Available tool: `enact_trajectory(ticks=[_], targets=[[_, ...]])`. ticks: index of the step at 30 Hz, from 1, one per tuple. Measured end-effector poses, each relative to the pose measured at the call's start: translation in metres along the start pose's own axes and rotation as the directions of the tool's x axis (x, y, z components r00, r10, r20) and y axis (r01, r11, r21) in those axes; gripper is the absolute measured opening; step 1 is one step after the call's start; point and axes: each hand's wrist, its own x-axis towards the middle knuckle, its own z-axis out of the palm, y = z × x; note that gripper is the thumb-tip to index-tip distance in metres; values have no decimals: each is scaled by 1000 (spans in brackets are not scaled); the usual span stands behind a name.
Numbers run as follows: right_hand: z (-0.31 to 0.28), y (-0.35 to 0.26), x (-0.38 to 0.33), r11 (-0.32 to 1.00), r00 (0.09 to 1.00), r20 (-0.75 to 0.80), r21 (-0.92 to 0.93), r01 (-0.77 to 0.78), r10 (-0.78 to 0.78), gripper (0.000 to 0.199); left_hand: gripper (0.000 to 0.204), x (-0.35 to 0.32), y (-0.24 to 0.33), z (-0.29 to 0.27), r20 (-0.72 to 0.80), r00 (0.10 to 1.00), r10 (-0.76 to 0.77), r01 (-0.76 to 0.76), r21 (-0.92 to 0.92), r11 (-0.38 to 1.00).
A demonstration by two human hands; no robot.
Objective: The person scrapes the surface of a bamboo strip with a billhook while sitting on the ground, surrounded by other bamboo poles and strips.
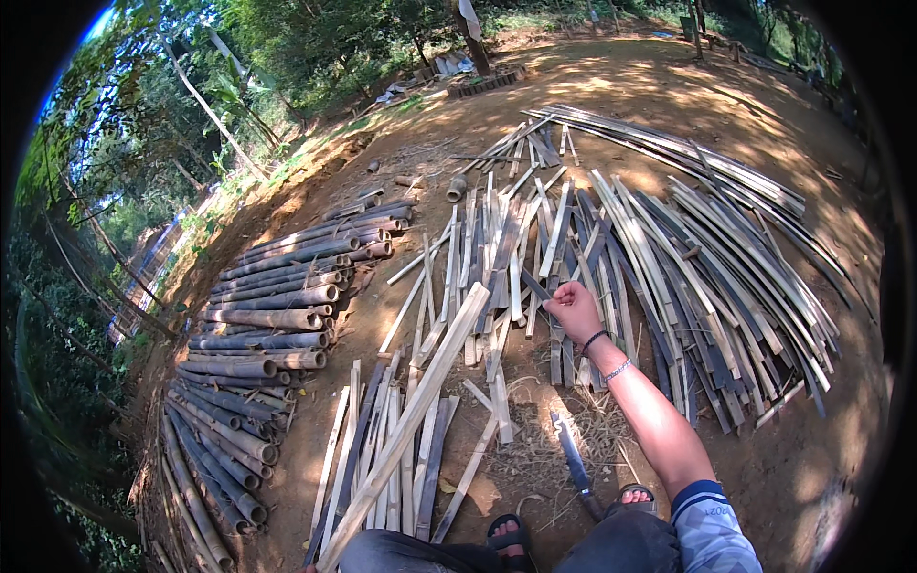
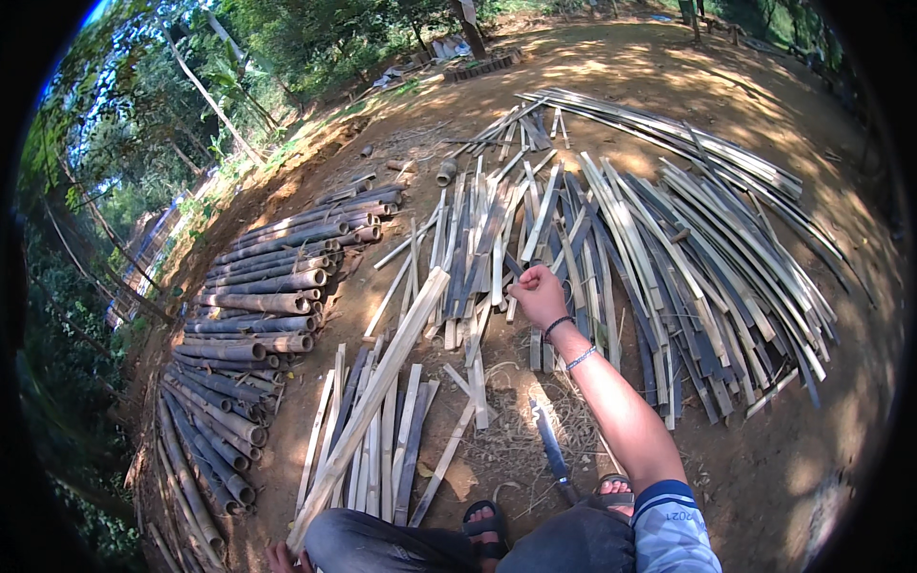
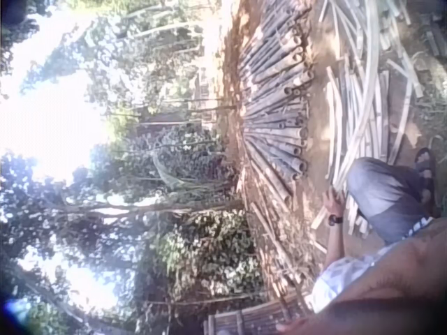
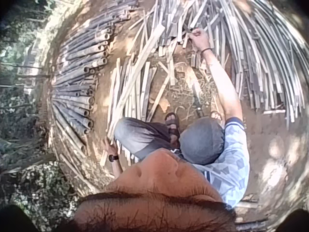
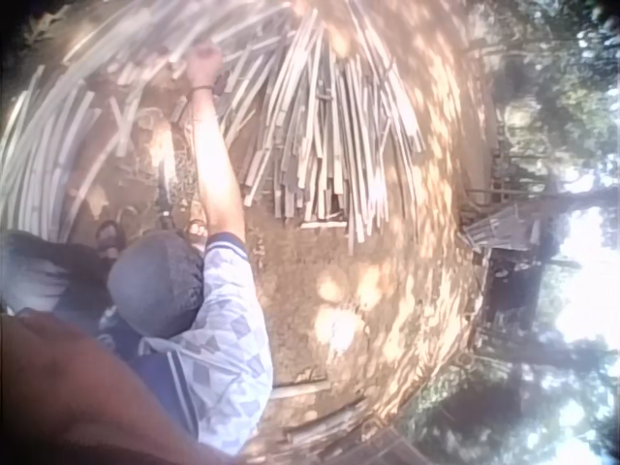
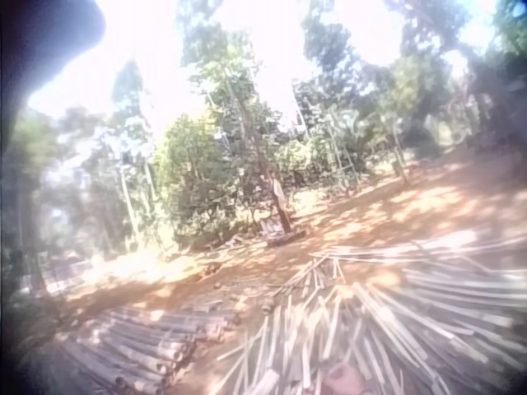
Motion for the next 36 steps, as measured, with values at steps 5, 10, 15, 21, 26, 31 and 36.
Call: enact_trajectory(ticks=[5,10,15,21,26,31,36], targets=[[18,-22,-17,994,893,443,36,-103,76,18,37,6,5,-5,2,999,52,-52,55,997],[38,-56,-27,929,817,555,201,-311,153,19,37,5,-3,-4,6,999,42,-42,36,998],[50,-50,-27,922,819,562,245,-300,117,18,38,3,-10,1,15,1000,24,-24,38,999],[52,-49,-26,895,849,513,311,-319,124,12,38,0,-14,0,34,999,15,-16,39,999],[46,-41,-15,890,913,387,363,-276,125,6,38,9,8,-8,36,999,34,-35,22,999],[31,-34,5,901,962,113,337,-274,250,16,40,11,11,-10,29,999,35,-35,-1,999],[30,-40,1,990,990,70,-61,130,-125,19,44,9,6,-9,34,998,45,-45,7,999]])
